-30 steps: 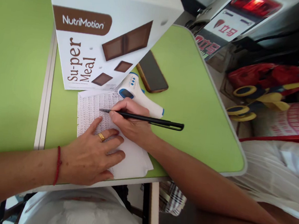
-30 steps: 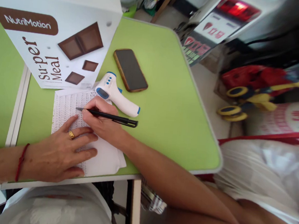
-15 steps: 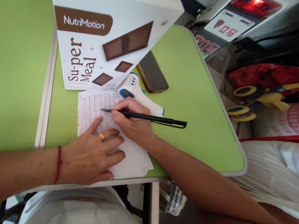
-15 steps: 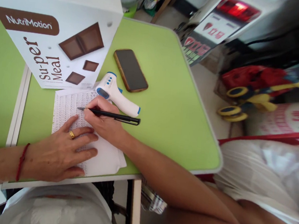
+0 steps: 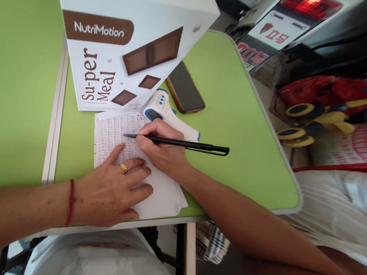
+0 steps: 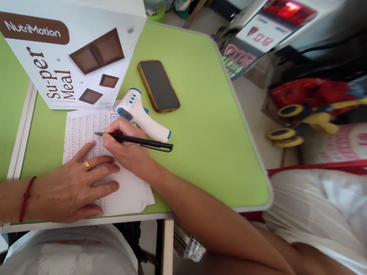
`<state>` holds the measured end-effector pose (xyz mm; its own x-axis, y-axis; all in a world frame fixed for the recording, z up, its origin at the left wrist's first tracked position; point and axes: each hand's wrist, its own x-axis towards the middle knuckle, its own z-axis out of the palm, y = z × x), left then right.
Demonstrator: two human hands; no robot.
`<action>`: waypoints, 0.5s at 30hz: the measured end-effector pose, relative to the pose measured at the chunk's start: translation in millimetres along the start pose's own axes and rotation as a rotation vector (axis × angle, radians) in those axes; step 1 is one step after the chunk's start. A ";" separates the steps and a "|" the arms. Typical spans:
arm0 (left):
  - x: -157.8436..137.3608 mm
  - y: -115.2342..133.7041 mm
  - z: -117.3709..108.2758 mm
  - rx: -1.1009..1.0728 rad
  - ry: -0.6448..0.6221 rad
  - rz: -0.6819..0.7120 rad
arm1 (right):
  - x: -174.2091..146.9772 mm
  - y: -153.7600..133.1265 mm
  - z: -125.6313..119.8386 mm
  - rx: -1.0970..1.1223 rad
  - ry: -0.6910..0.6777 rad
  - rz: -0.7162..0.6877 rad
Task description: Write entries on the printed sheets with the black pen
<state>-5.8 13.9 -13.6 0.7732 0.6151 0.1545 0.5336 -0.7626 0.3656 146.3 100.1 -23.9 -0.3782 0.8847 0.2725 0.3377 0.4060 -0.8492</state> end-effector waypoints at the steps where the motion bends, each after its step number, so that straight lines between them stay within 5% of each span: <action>1: -0.2 0.0 -0.1 0.000 0.001 0.000 | 0.0 0.0 0.0 -0.003 0.006 0.000; 15: 0.7 -0.6 1.0 -0.002 -0.001 0.001 | 0.6 2.1 -0.7 0.000 -0.008 -0.009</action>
<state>-5.2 14.6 -14.6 0.7740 0.6142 0.1542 0.5322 -0.7628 0.3672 147.4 101.6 -25.2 -0.3881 0.8792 0.2765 0.3340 0.4138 -0.8469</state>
